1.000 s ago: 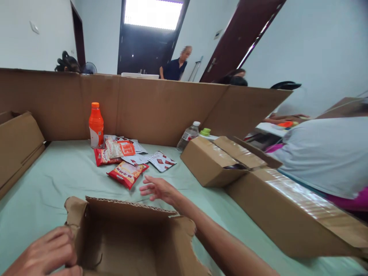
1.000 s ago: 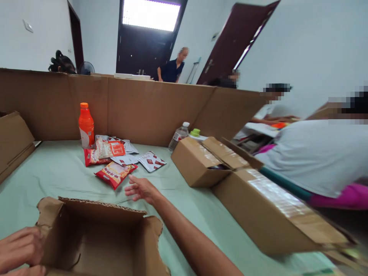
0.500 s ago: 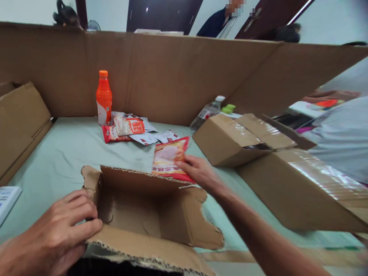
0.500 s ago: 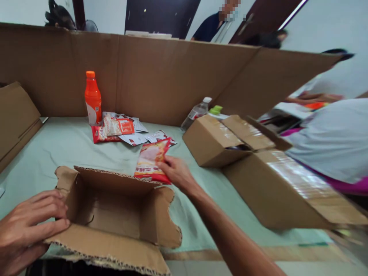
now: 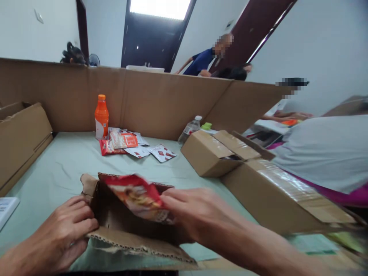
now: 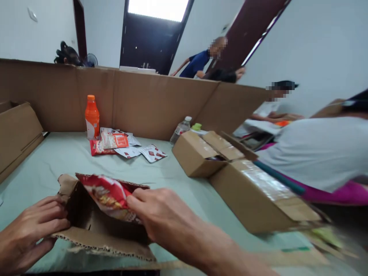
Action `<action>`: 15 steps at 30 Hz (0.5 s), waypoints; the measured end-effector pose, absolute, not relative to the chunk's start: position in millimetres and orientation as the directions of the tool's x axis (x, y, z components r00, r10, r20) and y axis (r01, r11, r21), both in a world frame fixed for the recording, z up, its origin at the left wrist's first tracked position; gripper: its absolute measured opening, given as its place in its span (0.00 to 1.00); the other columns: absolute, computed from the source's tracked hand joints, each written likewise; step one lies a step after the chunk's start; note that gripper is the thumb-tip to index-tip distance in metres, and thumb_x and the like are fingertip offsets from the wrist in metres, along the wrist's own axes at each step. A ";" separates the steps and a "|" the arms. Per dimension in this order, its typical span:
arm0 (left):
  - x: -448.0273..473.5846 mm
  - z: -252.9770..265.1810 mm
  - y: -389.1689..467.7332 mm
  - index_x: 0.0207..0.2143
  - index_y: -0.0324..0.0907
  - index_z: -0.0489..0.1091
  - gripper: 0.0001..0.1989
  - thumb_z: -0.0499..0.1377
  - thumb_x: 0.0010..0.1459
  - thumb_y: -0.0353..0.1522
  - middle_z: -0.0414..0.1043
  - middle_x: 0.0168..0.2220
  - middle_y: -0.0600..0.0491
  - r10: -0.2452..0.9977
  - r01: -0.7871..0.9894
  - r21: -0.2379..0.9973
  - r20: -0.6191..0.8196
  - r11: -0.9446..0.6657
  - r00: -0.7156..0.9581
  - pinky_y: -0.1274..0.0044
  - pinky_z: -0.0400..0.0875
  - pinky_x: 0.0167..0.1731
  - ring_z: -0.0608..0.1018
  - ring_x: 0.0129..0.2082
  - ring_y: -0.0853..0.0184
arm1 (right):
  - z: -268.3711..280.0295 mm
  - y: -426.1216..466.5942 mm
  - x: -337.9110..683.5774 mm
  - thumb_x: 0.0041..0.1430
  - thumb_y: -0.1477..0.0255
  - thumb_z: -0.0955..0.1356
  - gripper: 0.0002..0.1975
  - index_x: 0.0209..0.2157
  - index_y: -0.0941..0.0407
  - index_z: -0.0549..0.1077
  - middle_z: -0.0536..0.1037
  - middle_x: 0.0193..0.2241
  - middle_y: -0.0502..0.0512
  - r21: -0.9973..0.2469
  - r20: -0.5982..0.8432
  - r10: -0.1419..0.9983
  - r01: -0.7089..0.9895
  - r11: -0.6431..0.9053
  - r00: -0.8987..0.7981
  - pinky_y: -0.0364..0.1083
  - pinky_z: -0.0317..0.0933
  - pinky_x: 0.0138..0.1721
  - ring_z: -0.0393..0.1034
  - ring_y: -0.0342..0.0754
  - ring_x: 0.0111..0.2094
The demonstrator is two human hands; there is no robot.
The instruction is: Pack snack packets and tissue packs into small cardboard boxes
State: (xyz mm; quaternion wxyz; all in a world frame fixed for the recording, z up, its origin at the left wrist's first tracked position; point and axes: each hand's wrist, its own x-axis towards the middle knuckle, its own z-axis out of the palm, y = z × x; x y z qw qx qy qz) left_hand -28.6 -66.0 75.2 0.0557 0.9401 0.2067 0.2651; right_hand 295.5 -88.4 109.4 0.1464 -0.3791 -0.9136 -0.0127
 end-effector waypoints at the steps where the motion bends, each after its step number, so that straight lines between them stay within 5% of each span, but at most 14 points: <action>1: -30.1 73.0 -67.0 0.40 0.45 0.73 0.17 0.51 0.57 0.20 0.76 0.32 0.52 0.431 0.372 0.217 0.481 -0.902 0.764 0.70 0.75 0.43 0.78 0.34 0.62 | 106.0 -82.6 286.7 0.57 0.84 0.63 0.13 0.33 0.54 0.75 0.78 0.26 0.51 -0.052 0.167 0.704 0.707 0.705 -0.690 0.46 0.51 0.23 0.66 0.44 0.22; 5: -36.5 66.0 -70.1 0.49 0.45 0.73 0.18 0.54 0.59 0.24 0.79 0.45 0.48 0.488 0.463 0.182 0.495 -0.867 0.719 0.73 0.78 0.43 0.80 0.44 0.60 | 93.0 -61.0 259.0 0.55 0.83 0.67 0.12 0.37 0.55 0.79 0.84 0.32 0.54 -0.028 -0.224 0.691 0.713 0.701 -0.688 0.47 0.45 0.23 0.75 0.46 0.28; 8: -35.5 66.1 -70.6 0.65 0.46 0.63 0.32 0.59 0.57 0.28 0.71 0.62 0.45 0.534 0.541 0.113 0.418 -0.834 0.735 0.70 0.78 0.51 0.77 0.57 0.56 | 86.9 -50.6 244.9 0.62 0.81 0.66 0.11 0.40 0.57 0.80 0.85 0.36 0.58 -0.073 -0.336 0.625 0.681 0.728 -0.705 0.47 0.48 0.25 0.78 0.49 0.32; 11: -24.6 73.7 -67.0 0.67 0.52 0.60 0.39 0.62 0.52 0.27 0.71 0.63 0.49 0.560 0.543 0.135 0.232 -0.829 0.796 0.68 0.77 0.54 0.77 0.58 0.55 | 89.4 -51.1 244.3 0.63 0.80 0.67 0.10 0.42 0.58 0.80 0.86 0.38 0.59 -0.235 -0.364 0.560 0.655 0.718 -0.744 0.45 0.56 0.29 0.80 0.51 0.37; 15: -8.8 79.4 -50.0 0.52 0.53 0.72 0.23 0.60 0.55 0.26 0.81 0.46 0.55 0.499 0.463 0.298 0.052 -0.835 0.865 0.75 0.77 0.46 0.82 0.42 0.63 | 110.7 -55.4 275.1 0.65 0.78 0.66 0.12 0.45 0.56 0.80 0.85 0.42 0.57 -0.523 -0.122 0.584 0.552 0.649 -0.803 0.44 0.66 0.41 0.79 0.49 0.43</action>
